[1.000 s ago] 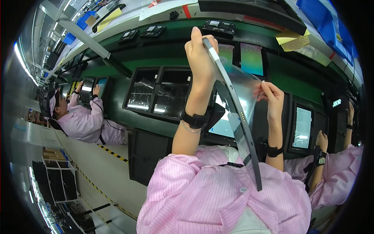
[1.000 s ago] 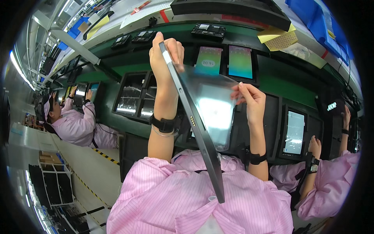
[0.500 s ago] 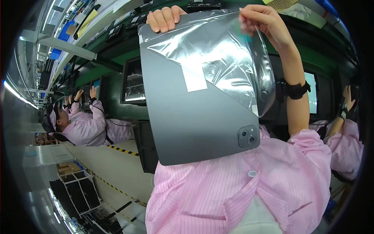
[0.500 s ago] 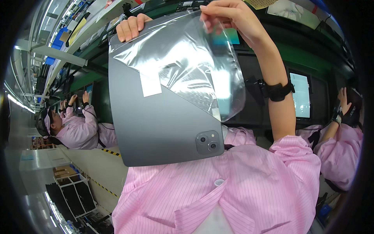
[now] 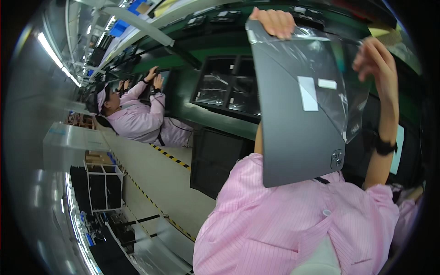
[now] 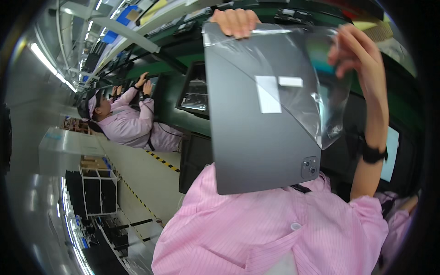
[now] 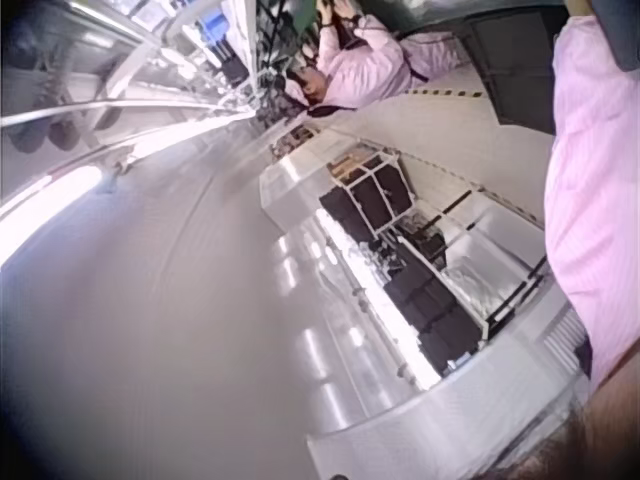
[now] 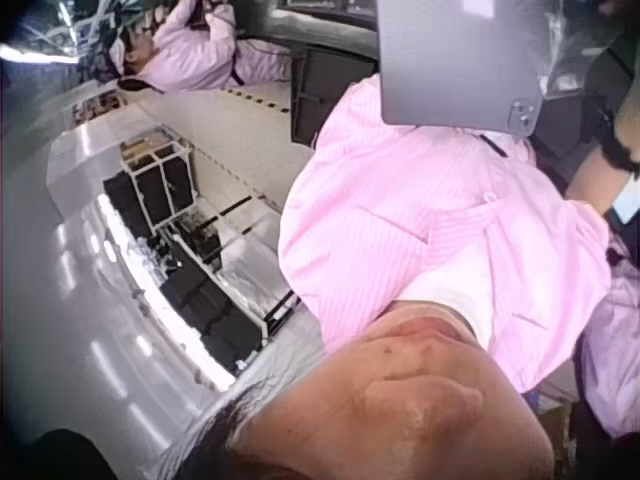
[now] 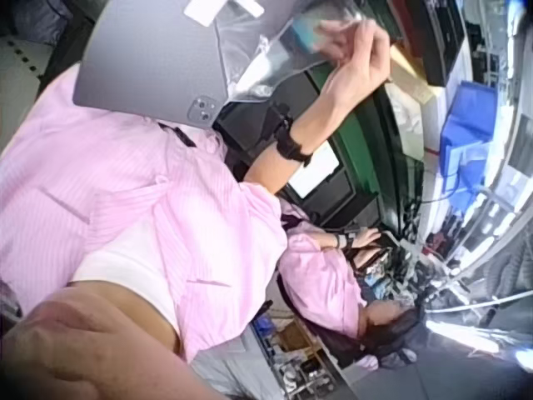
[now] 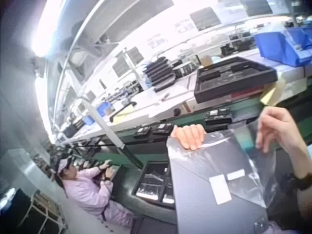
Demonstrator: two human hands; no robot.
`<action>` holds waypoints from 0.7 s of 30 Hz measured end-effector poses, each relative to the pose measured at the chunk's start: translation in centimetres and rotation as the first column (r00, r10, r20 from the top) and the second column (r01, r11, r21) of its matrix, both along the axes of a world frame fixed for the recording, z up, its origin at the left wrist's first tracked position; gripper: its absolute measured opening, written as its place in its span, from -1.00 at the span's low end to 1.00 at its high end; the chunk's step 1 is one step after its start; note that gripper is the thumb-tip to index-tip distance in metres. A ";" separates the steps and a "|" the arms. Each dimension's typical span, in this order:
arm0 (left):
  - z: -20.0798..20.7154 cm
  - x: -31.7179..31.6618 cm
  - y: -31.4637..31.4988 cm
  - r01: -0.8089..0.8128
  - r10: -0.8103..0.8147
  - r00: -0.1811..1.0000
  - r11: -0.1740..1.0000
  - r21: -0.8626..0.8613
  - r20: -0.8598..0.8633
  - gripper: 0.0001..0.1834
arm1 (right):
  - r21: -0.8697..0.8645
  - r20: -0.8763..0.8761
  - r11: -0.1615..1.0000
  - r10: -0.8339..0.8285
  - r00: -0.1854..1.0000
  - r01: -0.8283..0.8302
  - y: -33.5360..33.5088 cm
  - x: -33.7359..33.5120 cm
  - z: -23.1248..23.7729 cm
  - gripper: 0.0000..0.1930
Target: Unpacking and checking tablets on an electronics assembly line.
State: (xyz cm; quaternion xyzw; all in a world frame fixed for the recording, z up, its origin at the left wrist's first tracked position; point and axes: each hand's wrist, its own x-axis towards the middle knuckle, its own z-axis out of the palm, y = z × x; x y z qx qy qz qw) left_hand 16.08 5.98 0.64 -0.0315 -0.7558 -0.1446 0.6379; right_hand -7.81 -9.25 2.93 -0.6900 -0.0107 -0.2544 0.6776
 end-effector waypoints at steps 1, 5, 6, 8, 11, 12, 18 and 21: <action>-0.2 -0.6 0.5 -0.028 0.034 0.989 0.999 0.047 -0.141 -0.43 | -0.011 0.028 1.000 -0.025 0.999 0.025 1.0 -1.7 1.2 -0.77; -0.4 -2.7 2.1 -0.247 0.276 0.791 0.961 0.128 -0.546 -0.30 | -0.497 0.407 0.808 -0.104 0.907 0.316 7.1 -8.9 1.0 -0.78; -0.7 -3.3 2.3 -0.304 0.336 0.674 0.938 0.168 -0.658 -0.27 | -0.736 0.442 0.588 0.040 0.896 0.336 7.8 -9.8 0.3 -0.75; -0.5 -2.7 3.0 -0.408 0.403 0.799 0.909 0.092 -0.447 -0.32 | -0.805 0.529 0.416 0.181 0.829 0.423 8.4 -10.7 -1.5 -0.59; -1.8 -1.3 3.8 -0.399 0.419 0.794 0.906 0.143 -0.440 -0.39 | -0.767 0.374 0.608 0.166 0.912 0.204 6.4 -10.2 -3.3 -0.44; -2.4 -0.7 4.1 -0.382 0.402 0.807 0.914 0.138 -0.433 -0.42 | -0.768 0.350 0.608 0.135 0.927 0.202 5.6 -9.7 -3.7 -0.41; -8.9 -1.2 3.6 -0.360 0.445 0.730 0.896 0.261 -0.519 -0.73 | -0.122 0.393 0.987 -0.045 0.919 0.100 5.2 -8.1 -5.3 -0.65; -11.2 -4.3 3.6 -0.327 0.483 0.608 0.876 0.355 -0.631 -0.81 | 0.146 0.393 0.986 0.015 0.919 -0.078 5.6 -7.6 -5.5 -0.70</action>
